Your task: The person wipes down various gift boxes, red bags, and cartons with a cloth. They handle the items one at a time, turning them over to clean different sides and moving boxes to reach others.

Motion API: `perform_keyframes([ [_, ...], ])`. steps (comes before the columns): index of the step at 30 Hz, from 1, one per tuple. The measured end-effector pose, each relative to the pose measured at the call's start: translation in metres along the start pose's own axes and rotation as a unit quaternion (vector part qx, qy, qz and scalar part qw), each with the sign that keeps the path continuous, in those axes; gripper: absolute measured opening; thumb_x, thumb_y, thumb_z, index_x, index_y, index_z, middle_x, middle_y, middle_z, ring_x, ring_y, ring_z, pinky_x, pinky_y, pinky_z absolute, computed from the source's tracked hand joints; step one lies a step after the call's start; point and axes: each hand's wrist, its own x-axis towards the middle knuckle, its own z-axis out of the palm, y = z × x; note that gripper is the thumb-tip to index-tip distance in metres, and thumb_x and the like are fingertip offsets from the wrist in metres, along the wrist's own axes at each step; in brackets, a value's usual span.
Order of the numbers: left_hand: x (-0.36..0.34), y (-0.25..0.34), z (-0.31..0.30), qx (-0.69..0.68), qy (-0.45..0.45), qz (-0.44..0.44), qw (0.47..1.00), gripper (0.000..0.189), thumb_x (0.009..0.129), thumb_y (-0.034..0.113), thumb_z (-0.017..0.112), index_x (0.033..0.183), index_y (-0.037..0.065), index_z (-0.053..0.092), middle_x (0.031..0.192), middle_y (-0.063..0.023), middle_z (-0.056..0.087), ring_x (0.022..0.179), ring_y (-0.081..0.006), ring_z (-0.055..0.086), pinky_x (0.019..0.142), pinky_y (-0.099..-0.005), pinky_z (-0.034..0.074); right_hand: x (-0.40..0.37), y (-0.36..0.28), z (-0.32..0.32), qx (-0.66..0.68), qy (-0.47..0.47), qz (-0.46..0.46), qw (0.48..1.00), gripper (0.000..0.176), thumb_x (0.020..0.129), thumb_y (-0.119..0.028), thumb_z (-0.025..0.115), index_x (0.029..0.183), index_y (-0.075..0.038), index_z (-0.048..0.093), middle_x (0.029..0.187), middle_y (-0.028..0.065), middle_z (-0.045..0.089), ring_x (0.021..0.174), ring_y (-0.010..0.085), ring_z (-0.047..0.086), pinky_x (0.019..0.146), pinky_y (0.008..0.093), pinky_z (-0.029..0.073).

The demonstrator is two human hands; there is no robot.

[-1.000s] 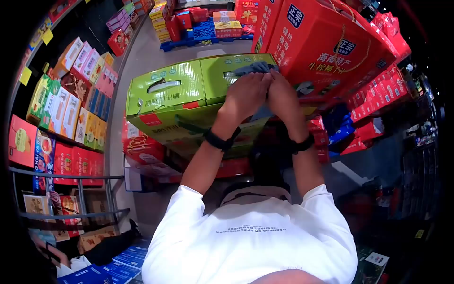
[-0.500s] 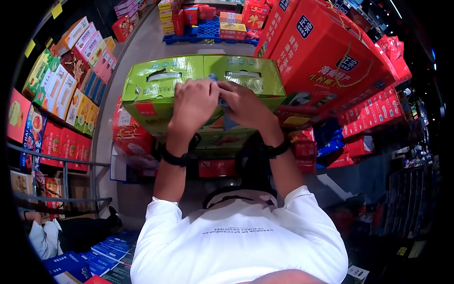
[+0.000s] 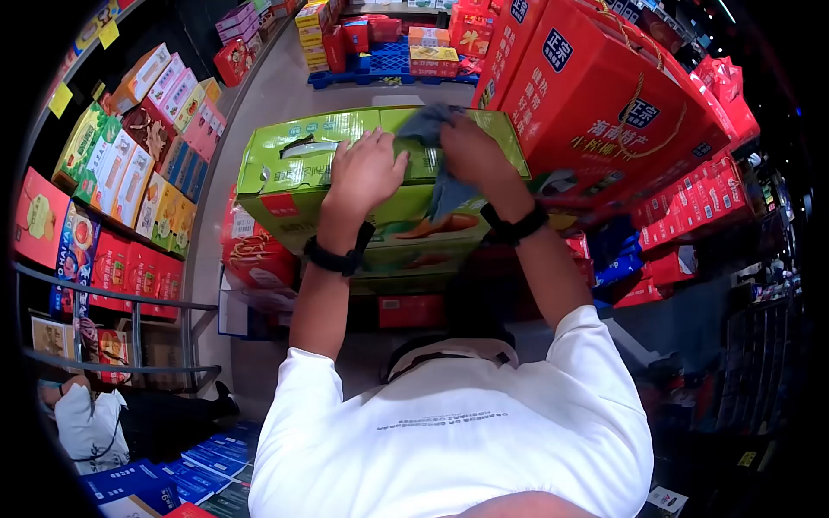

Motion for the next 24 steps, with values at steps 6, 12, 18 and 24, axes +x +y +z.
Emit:
perform_keyframes([
  [6,0.002,0.009,-0.003,-0.006,-0.032,-0.018,0.999,0.048,0.100,0.037,0.050,0.133,0.003,0.053,0.141,-0.0222,0.053,0.133,-0.0346,0.048,0.117,-0.0533,0.023,-0.044,-0.006,-0.035,0.057,0.002,-0.034,0.998,0.015,0.075,0.007,0.056,0.089,0.003,0.059,0.098,0.0235,0.059,0.093,0.0420,0.060,0.082,0.0482,0.052],
  [12,-0.011,-0.022,-0.043,-0.205,-0.035,0.018,0.978,0.041,0.095,0.017,0.048,0.130,-0.001,0.057,0.119,-0.0277,0.064,0.110,-0.0418,0.061,0.097,-0.0419,0.047,0.011,-0.085,0.007,0.238,0.098,-0.132,0.957,0.021,0.073,0.002,0.063,0.094,0.001,0.062,0.106,0.0162,0.060,0.104,0.0343,0.058,0.092,0.0423,0.050],
  [18,-0.015,-0.016,-0.015,-0.168,-0.020,0.035,0.985,0.050,0.093,0.015,0.041,0.137,-0.009,0.048,0.143,-0.0287,0.048,0.134,-0.0391,0.046,0.115,-0.0409,0.035,-0.002,-0.071,0.004,0.298,0.155,-0.092,0.937,0.045,0.075,0.004,0.063,0.119,-0.006,0.061,0.125,0.0158,0.059,0.116,0.0383,0.055,0.100,0.0443,0.046],
  [24,0.005,0.049,0.047,-0.066,0.142,0.107,0.982,0.047,0.098,0.024,0.052,0.127,-0.013,0.049,0.135,-0.0347,0.050,0.129,-0.0458,0.049,0.110,-0.0474,0.040,-0.070,-0.022,-0.037,0.051,0.123,0.014,0.991,0.046,0.073,0.004,0.067,0.117,-0.012,0.067,0.132,0.0109,0.056,0.118,0.0340,0.055,0.099,0.0451,0.047],
])
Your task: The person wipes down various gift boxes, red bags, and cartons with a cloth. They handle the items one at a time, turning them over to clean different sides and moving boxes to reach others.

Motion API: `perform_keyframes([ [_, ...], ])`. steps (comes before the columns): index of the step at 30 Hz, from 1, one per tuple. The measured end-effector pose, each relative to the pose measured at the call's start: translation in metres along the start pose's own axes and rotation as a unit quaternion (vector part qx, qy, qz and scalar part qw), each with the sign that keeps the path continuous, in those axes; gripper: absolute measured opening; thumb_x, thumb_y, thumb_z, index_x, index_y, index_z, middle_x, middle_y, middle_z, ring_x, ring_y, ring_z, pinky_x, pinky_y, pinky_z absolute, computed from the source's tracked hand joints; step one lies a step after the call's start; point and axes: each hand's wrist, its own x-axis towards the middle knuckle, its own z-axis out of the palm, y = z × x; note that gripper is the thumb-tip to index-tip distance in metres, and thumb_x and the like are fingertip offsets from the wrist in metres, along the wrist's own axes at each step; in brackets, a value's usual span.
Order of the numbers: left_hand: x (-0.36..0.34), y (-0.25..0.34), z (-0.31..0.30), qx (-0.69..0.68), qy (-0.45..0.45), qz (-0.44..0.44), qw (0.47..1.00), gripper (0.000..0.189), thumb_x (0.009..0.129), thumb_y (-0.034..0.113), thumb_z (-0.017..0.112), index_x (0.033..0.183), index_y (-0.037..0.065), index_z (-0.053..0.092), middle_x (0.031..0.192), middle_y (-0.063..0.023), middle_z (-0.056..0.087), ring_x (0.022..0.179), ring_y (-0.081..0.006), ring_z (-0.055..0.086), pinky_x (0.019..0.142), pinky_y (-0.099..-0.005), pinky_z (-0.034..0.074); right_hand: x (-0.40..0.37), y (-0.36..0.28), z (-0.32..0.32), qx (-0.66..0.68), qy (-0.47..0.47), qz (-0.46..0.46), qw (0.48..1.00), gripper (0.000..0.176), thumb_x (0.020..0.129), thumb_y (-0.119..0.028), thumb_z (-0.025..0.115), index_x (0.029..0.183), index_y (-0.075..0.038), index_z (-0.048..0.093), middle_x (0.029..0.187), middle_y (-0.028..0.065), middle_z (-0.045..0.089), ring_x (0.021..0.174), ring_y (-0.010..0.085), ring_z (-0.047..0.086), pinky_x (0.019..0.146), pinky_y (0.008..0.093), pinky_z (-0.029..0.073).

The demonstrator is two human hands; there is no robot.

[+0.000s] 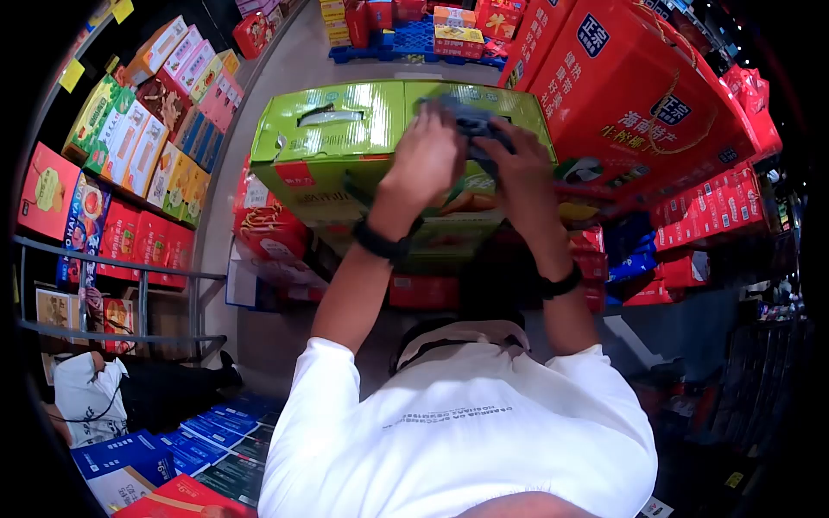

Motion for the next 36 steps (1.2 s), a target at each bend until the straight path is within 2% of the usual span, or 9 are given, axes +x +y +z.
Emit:
perform_keyframes([
  [9,-0.004,-0.010,0.006,-0.004,0.019,-0.003,1.000,0.023,0.089,0.021,0.066,0.104,0.002,0.065,0.096,-0.0152,0.069,0.095,-0.0323,0.069,0.085,-0.0425,0.055,-0.014,0.017,0.034,0.029,0.051,-0.009,0.998,0.033,0.092,-0.018,0.063,0.121,-0.003,0.063,0.126,0.0205,0.059,0.117,0.0410,0.055,0.100,0.0489,0.045],
  [10,0.002,-0.024,0.003,-0.021,-0.052,-0.040,0.998,0.017,0.090,0.009,0.057,0.102,-0.002,0.059,0.087,-0.0209,0.066,0.079,-0.0369,0.067,0.070,-0.0458,0.055,-0.011,0.016,0.044,0.073,0.072,-0.037,0.994,0.032,0.093,-0.017,0.061,0.121,-0.003,0.062,0.124,0.0209,0.059,0.118,0.0409,0.055,0.100,0.0489,0.045],
  [11,-0.018,-0.031,0.002,0.097,0.219,0.085,0.967,0.020,0.086,0.010,0.051,0.094,-0.002,0.064,0.083,-0.0198,0.066,0.075,-0.0368,0.067,0.070,-0.0446,0.055,-0.006,0.004,0.041,0.078,0.067,-0.032,0.994,0.032,0.093,-0.017,0.061,0.121,-0.003,0.062,0.124,0.0209,0.059,0.118,0.0409,0.055,0.100,0.0489,0.045],
  [14,-0.011,-0.050,-0.048,0.157,-0.053,-0.050,0.985,0.019,0.082,0.016,0.063,0.081,0.000,0.071,0.083,-0.0248,0.068,0.083,-0.0363,0.068,0.074,-0.0460,0.055,0.014,-0.034,0.046,0.049,0.120,-0.123,0.984,0.026,0.093,-0.010,0.057,0.117,-0.001,0.059,0.119,0.0202,0.060,0.109,0.0352,0.059,0.088,0.0451,0.051],
  [16,-0.020,-0.067,-0.063,0.112,-0.007,-0.108,0.988,0.031,0.090,0.026,0.061,0.085,-0.002,0.070,0.089,-0.0272,0.068,0.087,-0.0433,0.066,0.080,-0.0510,0.052,0.020,-0.040,0.066,0.044,0.021,-0.086,0.995,0.029,0.098,-0.023,0.054,0.120,-0.005,0.060,0.125,0.0187,0.057,0.117,0.0392,0.052,0.095,0.0489,0.046],
  [19,-0.026,-0.069,-0.075,0.130,-0.023,-0.186,0.974,0.032,0.090,0.026,0.059,0.087,-0.004,0.070,0.089,-0.0287,0.067,0.088,-0.0433,0.066,0.081,-0.0516,0.052,0.016,-0.049,0.077,0.109,0.074,-0.099,0.986,0.027,0.096,-0.019,0.057,0.119,-0.007,0.060,0.123,0.0157,0.058,0.114,0.0379,0.054,0.095,0.0477,0.046],
  [25,-0.006,-0.033,-0.060,0.053,-0.087,-0.181,0.978,0.035,0.088,0.025,0.058,0.103,-0.006,0.065,0.096,-0.0294,0.066,0.091,-0.0423,0.065,0.081,-0.0511,0.051,-0.009,0.002,0.063,0.218,0.125,-0.115,0.961,0.027,0.084,0.002,0.064,0.109,-0.005,0.065,0.111,0.0165,0.059,0.103,0.0393,0.056,0.087,0.0470,0.047],
  [35,0.002,0.079,0.010,-0.041,0.071,0.015,0.996,0.026,0.087,0.021,0.064,0.109,0.006,0.065,0.107,-0.0247,0.066,0.102,-0.0393,0.064,0.095,-0.0453,0.048,-0.077,0.094,0.061,0.101,0.114,-0.084,0.985,0.038,0.076,-0.006,0.069,0.114,-0.005,0.063,0.114,0.0176,0.059,0.106,0.0386,0.056,0.091,0.0476,0.047],
  [36,-0.008,0.071,0.033,-0.038,0.118,0.069,0.990,0.020,0.088,0.018,0.065,0.102,0.003,0.064,0.094,-0.0180,0.067,0.093,-0.0384,0.066,0.079,-0.0451,0.052,-0.088,0.097,0.063,0.113,0.096,-0.069,0.987,0.033,0.084,-0.011,0.065,0.116,-0.004,0.063,0.117,0.0188,0.060,0.110,0.0397,0.056,0.095,0.0483,0.046],
])
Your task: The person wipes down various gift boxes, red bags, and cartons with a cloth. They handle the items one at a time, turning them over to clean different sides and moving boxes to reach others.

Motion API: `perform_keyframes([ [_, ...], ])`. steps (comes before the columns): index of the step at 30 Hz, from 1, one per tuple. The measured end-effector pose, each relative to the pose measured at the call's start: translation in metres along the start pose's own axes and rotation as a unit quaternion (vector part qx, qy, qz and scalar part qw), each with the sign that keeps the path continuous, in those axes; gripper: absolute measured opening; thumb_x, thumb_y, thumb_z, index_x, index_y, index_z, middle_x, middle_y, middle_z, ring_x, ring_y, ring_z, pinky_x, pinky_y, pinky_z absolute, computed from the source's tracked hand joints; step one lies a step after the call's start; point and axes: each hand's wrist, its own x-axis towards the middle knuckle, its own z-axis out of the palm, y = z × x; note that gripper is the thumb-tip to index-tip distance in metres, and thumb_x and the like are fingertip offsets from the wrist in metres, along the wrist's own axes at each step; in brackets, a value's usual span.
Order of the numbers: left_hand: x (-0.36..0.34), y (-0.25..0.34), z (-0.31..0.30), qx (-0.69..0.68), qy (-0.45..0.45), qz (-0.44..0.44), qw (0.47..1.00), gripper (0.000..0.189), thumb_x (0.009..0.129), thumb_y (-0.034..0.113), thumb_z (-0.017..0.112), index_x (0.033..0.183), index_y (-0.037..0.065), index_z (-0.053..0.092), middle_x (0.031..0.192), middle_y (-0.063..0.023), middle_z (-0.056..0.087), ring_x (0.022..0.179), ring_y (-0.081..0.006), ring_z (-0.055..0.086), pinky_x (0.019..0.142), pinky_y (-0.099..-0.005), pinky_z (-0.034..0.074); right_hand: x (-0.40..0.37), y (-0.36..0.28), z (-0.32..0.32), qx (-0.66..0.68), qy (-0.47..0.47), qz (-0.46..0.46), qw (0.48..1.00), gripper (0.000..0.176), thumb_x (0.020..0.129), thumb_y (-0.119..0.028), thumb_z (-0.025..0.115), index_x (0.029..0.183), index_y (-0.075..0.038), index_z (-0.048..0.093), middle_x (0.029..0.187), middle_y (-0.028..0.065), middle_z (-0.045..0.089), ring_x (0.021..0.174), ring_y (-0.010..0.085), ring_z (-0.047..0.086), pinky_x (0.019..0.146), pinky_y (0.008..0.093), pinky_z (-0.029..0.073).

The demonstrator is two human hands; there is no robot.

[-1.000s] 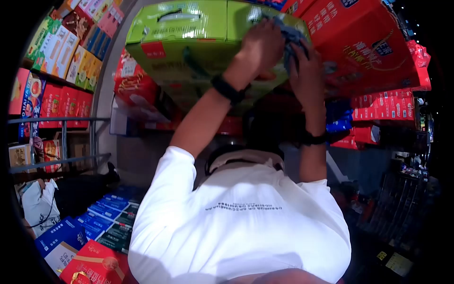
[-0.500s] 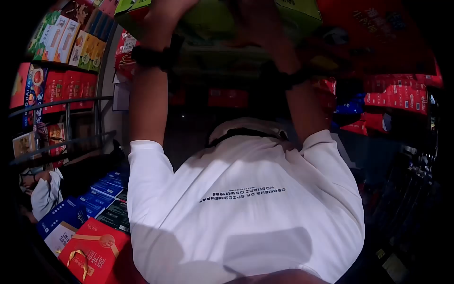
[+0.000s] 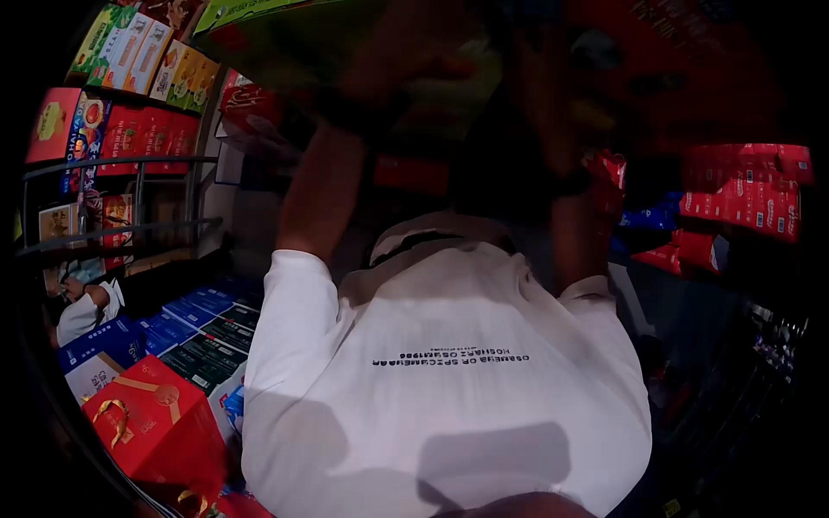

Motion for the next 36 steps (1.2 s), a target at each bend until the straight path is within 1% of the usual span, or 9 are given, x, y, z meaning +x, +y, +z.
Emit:
perform_keyframes([
  [2,-0.034,0.014,0.009,0.022,0.026,0.006,0.999,0.020,0.089,0.018,0.065,0.102,0.003,0.064,0.091,-0.0168,0.068,0.092,-0.0362,0.067,0.079,-0.0441,0.054,-0.021,0.005,0.014,0.085,-0.090,0.142,0.982,0.028,0.089,-0.014,0.059,0.115,-0.006,0.065,0.116,0.0188,0.061,0.111,0.0396,0.057,0.095,0.0486,0.046],
  [9,-0.155,-0.010,0.083,-0.083,0.010,-0.314,0.946,0.030,0.093,0.018,0.060,0.119,0.004,0.058,0.099,-0.0247,0.067,0.095,-0.0442,0.064,0.079,-0.0505,0.051,-0.087,-0.013,0.076,-0.012,-0.104,-0.012,0.994,0.034,0.086,-0.012,0.055,0.118,-0.001,0.059,0.117,0.0184,0.061,0.111,0.0367,0.057,0.097,0.0485,0.045],
  [16,-0.220,-0.015,0.123,-0.109,0.017,-0.398,0.911,0.029,0.095,0.025,0.056,0.114,0.003,0.061,0.100,-0.0269,0.066,0.095,-0.0491,0.061,0.080,-0.0528,0.050,-0.146,-0.037,0.115,0.057,-0.295,0.077,0.951,0.055,0.082,-0.017,0.064,0.133,-0.001,0.050,0.126,0.0220,0.059,0.119,0.0365,0.056,0.102,0.0481,0.044],
  [20,-0.267,-0.048,0.149,-0.112,-0.032,-0.383,0.916,0.030,0.093,0.024,0.057,0.114,0.002,0.060,0.104,-0.0248,0.067,0.101,-0.0430,0.063,0.086,-0.0498,0.049,-0.155,-0.039,0.118,0.147,-0.331,0.114,0.925,0.059,0.087,-0.012,0.061,0.141,0.001,0.042,0.133,0.0267,0.054,0.124,0.0426,0.052,0.104,0.0505,0.042],
  [21,-0.272,-0.066,0.160,-0.064,0.001,-0.279,0.958,0.030,0.092,0.025,0.059,0.112,0.003,0.061,0.103,-0.0231,0.068,0.100,-0.0409,0.065,0.087,-0.0481,0.050,-0.153,-0.040,0.113,0.136,-0.358,0.136,0.914,0.061,0.088,-0.013,0.061,0.143,0.001,0.040,0.134,0.0264,0.054,0.124,0.0431,0.052,0.103,0.0514,0.041],
  [22,-0.279,-0.072,0.167,-0.014,0.035,-0.171,0.985,0.030,0.091,0.026,0.061,0.111,0.003,0.062,0.101,-0.0213,0.069,0.099,-0.0387,0.066,0.089,-0.0464,0.050,-0.156,-0.037,0.122,0.141,-0.234,0.074,0.959,0.061,0.089,-0.014,0.062,0.145,0.000,0.039,0.132,0.0263,0.056,0.122,0.0436,0.054,0.101,0.0513,0.043],
  [24,-0.230,-0.050,0.108,-0.191,0.028,-0.352,0.916,0.032,0.089,0.026,0.064,0.112,0.004,0.063,0.104,-0.0186,0.068,0.100,-0.0369,0.066,0.090,-0.0443,0.051,-0.126,-0.045,0.114,0.161,-0.227,0.092,0.956,0.060,0.089,-0.014,0.062,0.143,-0.001,0.040,0.130,0.0265,0.057,0.121,0.0438,0.055,0.099,0.0511,0.044],
  [27,-0.220,-0.073,0.077,-0.247,0.093,-0.336,0.904,0.037,0.090,0.028,0.065,0.119,0.005,0.061,0.108,-0.0189,0.069,0.102,-0.0383,0.066,0.089,-0.0448,0.051,-0.076,-0.062,0.105,0.194,-0.168,0.081,0.963,0.055,0.089,-0.013,0.063,0.139,-0.001,0.045,0.126,0.0261,0.059,0.117,0.0440,0.056,0.096,0.0503,0.046],
  [36,-0.324,-0.160,0.084,-0.027,-0.220,-0.367,0.903,0.054,0.097,0.048,0.051,0.131,0.006,0.057,0.119,-0.0233,0.066,0.110,-0.0422,0.063,0.093,-0.0499,0.049,-0.133,-0.091,0.197,0.158,-0.235,0.022,0.959,0.036,0.080,-0.013,0.063,0.114,-0.003,0.061,0.110,0.0249,0.062,0.107,0.0419,0.058,0.095,0.0494,0.048],
])
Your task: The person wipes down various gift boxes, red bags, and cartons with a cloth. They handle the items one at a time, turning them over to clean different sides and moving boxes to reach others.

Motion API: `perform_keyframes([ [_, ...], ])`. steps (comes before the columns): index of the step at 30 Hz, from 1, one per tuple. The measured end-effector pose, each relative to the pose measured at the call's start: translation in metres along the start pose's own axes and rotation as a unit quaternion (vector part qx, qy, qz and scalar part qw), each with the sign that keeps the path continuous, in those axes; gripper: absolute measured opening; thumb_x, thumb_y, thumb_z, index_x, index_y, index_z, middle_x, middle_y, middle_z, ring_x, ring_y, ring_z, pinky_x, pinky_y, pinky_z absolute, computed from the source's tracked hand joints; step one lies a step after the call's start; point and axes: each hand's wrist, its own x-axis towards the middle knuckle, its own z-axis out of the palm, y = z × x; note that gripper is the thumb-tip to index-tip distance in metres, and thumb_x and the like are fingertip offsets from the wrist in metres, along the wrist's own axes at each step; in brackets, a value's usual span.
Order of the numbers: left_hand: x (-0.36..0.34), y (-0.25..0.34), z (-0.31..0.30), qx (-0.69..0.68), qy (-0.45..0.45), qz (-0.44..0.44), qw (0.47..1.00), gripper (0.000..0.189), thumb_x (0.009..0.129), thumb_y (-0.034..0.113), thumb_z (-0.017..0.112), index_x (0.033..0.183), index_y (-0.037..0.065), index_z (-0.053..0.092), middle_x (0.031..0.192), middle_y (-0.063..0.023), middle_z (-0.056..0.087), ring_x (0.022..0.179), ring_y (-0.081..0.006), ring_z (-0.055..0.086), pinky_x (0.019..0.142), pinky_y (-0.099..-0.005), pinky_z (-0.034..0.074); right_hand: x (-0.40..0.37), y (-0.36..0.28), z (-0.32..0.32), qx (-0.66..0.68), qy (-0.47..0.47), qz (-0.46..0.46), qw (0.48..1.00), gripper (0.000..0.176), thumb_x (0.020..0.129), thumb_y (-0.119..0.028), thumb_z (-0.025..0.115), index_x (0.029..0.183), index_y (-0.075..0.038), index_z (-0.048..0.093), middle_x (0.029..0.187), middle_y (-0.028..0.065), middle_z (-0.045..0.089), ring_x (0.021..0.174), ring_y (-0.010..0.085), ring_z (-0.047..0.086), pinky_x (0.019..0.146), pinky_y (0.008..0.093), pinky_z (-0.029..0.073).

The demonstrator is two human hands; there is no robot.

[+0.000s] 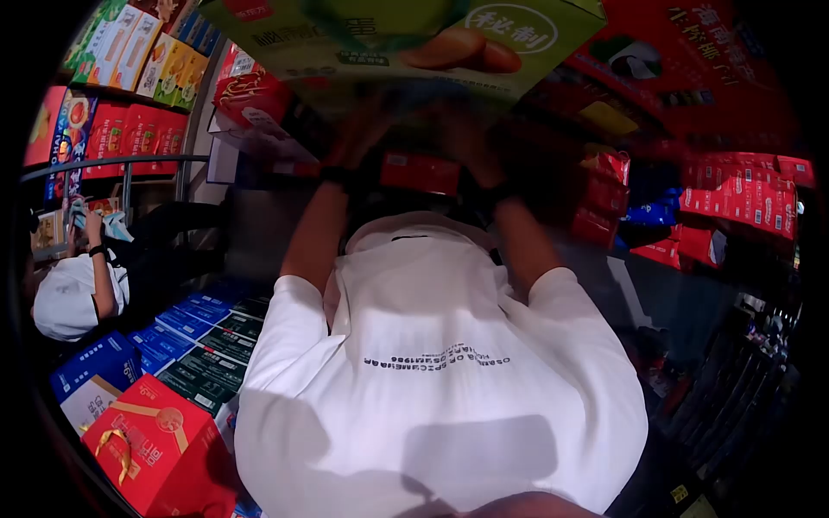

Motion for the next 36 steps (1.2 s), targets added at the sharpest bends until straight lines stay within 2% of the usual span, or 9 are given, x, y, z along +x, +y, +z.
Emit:
perform_keyframes([
  [12,-0.007,-0.126,0.030,-0.055,-0.118,0.050,0.990,0.033,0.091,0.026,0.053,0.105,-0.001,0.066,0.109,-0.0286,0.066,0.105,-0.0454,0.062,0.094,-0.0542,0.047,-0.013,-0.010,0.124,0.119,-0.144,0.156,0.970,0.040,0.078,-0.021,0.068,0.113,-0.003,0.064,0.115,0.0233,0.063,0.110,0.0416,0.059,0.092,0.0492,0.049],
  [19,-0.035,-0.291,0.093,-0.182,-0.227,0.109,0.951,0.046,0.103,0.012,0.040,0.147,0.001,0.040,0.146,-0.0144,0.048,0.135,-0.0264,0.045,0.115,-0.0398,0.034,0.011,-0.044,0.171,0.116,-0.167,0.118,0.972,0.024,0.082,-0.024,0.065,0.077,-0.002,0.071,0.079,0.0212,0.069,0.077,0.0348,0.067,0.077,0.0461,0.051],
  [21,-0.033,-0.162,-0.017,-0.462,-0.287,-0.143,0.827,0.051,0.104,0.016,0.042,0.153,0.003,0.033,0.154,-0.0134,0.040,0.140,-0.0242,0.038,0.117,-0.0401,0.031,0.000,-0.061,0.178,0.131,-0.153,0.170,0.965,0.023,0.084,-0.023,0.061,0.081,-0.002,0.071,0.079,0.0201,0.068,0.076,0.0313,0.066,0.075,0.0439,0.051],
  [23,-0.003,-0.210,0.003,-0.399,-0.361,0.107,0.836,0.055,0.105,0.020,0.046,0.154,0.003,0.030,0.157,-0.0124,0.034,0.142,-0.0232,0.036,0.117,-0.0417,0.031,0.022,-0.088,0.126,0.285,-0.046,0.341,0.895,0.022,0.086,-0.021,0.059,0.086,-0.001,0.070,0.081,0.0197,0.068,0.077,0.0290,0.066,0.076,0.0415,0.050],
  [24,-0.005,-0.164,-0.045,-0.656,-0.340,0.081,0.669,0.054,0.103,0.015,0.047,0.153,0.001,0.031,0.156,-0.0160,0.036,0.142,-0.0273,0.038,0.117,-0.0403,0.036,0.015,-0.079,0.132,0.261,-0.097,0.346,0.896,0.023,0.089,-0.020,0.058,0.094,-0.001,0.069,0.083,0.0164,0.068,0.075,0.0257,0.065,0.076,0.0383,0.051],
  [27,0.003,-0.162,-0.042,-0.721,-0.329,-0.066,0.606,0.052,0.103,0.018,0.050,0.151,0.002,0.035,0.156,-0.0149,0.035,0.141,-0.0227,0.039,0.118,-0.0405,0.033,-0.020,-0.050,0.190,0.447,0.188,0.340,0.806,0.020,0.091,-0.015,0.058,0.103,-0.002,0.068,0.089,0.0129,0.070,0.078,0.0222,0.066,0.077,0.0352,0.052],
  [29,0.007,-0.176,-0.015,-0.496,-0.370,0.024,0.785,0.049,0.103,0.016,0.050,0.149,0.003,0.039,0.155,-0.0148,0.036,0.141,-0.0222,0.039,0.117,-0.0391,0.034,-0.023,-0.052,0.171,0.672,0.228,0.341,0.617,0.023,0.092,-0.011,0.061,0.112,-0.003,0.067,0.098,0.0116,0.073,0.084,0.0208,0.067,0.081,0.0342,0.053],
  [31,0.006,-0.136,-0.022,-0.757,-0.361,-0.128,0.529,0.047,0.101,0.014,0.055,0.145,0.003,0.045,0.152,-0.0132,0.039,0.140,-0.0215,0.040,0.116,-0.0376,0.035,0.021,-0.090,0.090,0.245,0.135,0.405,0.871,0.025,0.092,-0.009,0.063,0.116,-0.001,0.066,0.106,0.0150,0.073,0.095,0.0239,0.070,0.085,0.0357,0.053],
  [36,-0.004,-0.059,-0.068,-0.647,-0.284,-0.237,0.667,0.046,0.095,0.010,0.063,0.139,0.003,0.051,0.153,-0.0090,0.037,0.137,-0.0198,0.044,0.116,-0.0374,0.036,0.039,-0.094,0.075,0.100,0.217,0.251,0.938,0.045,0.086,-0.015,0.068,0.129,-0.006,0.056,0.097,0.0206,0.068,0.089,0.0352,0.067,0.081,0.0439,0.053],
])
